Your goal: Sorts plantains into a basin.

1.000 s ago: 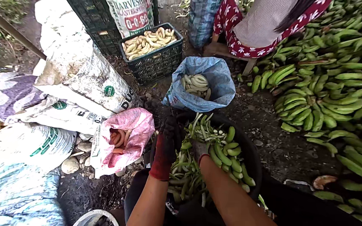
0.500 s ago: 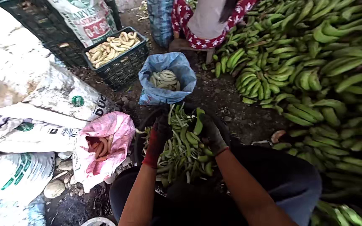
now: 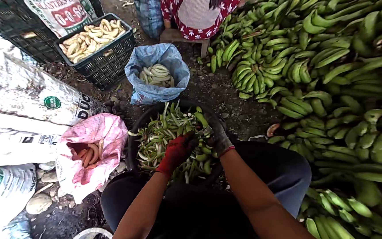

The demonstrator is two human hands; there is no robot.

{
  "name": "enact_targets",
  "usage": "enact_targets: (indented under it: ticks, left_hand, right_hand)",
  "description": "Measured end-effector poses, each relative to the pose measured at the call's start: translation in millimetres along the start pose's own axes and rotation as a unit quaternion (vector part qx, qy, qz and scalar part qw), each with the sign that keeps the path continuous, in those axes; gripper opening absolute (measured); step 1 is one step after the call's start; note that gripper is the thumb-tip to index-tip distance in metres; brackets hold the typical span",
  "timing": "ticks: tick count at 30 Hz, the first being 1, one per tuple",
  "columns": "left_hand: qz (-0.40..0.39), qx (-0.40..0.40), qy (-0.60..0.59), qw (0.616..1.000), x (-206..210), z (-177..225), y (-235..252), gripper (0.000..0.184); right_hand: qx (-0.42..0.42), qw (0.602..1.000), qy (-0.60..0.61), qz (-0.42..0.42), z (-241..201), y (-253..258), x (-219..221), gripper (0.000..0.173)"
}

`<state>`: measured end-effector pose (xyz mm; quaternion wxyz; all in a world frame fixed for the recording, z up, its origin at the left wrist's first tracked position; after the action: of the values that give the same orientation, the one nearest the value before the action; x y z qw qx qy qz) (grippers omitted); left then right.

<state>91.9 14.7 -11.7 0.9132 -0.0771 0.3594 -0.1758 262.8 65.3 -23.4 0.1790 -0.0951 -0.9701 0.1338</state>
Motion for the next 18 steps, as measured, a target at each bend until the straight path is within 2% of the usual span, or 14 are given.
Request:
enact_targets:
  ticks: [5,9,12,13,15,18]
  left_hand:
    - [0.027,-0.018,-0.009,0.999,-3,-7,6,0.051]
    - [0.154,-0.069,0.039,0.985,-11,-23,17,0.051]
    - [0.242,-0.136,0.009,0.961,-27,-40,23,0.054]
    - [0.257,-0.149,-0.012,0.955,-34,-46,24,0.055]
    - [0.241,-0.148,-0.067,0.957,-43,-48,21,0.061]
    - [0.148,-0.097,-0.136,0.975,-34,-33,13,0.056]
  right_hand:
    - [0.012,1.0,-0.005,-0.001,7,-8,8,0.051]
    - [0.037,0.997,-0.062,0.021,16,-25,22,0.055]
    - [0.043,0.991,-0.121,-0.025,30,-35,30,0.061]
    - [0.048,0.991,-0.119,-0.038,33,-36,33,0.058]
    - [0.063,0.994,-0.081,-0.039,32,-33,34,0.053]
    - [0.024,0.998,-0.049,-0.005,18,-18,30,0.048]
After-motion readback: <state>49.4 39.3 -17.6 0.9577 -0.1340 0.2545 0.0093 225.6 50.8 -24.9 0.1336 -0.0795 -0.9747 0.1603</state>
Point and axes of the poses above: each hand's wrist, its own y-axis towards the middle knuckle, its own x-axis out of the palm, z = x × y, the point moved 5 cm from there along y, towards the middle knuckle, and after that the axes turned 10 degrees about -x, right-handed, at the moved point
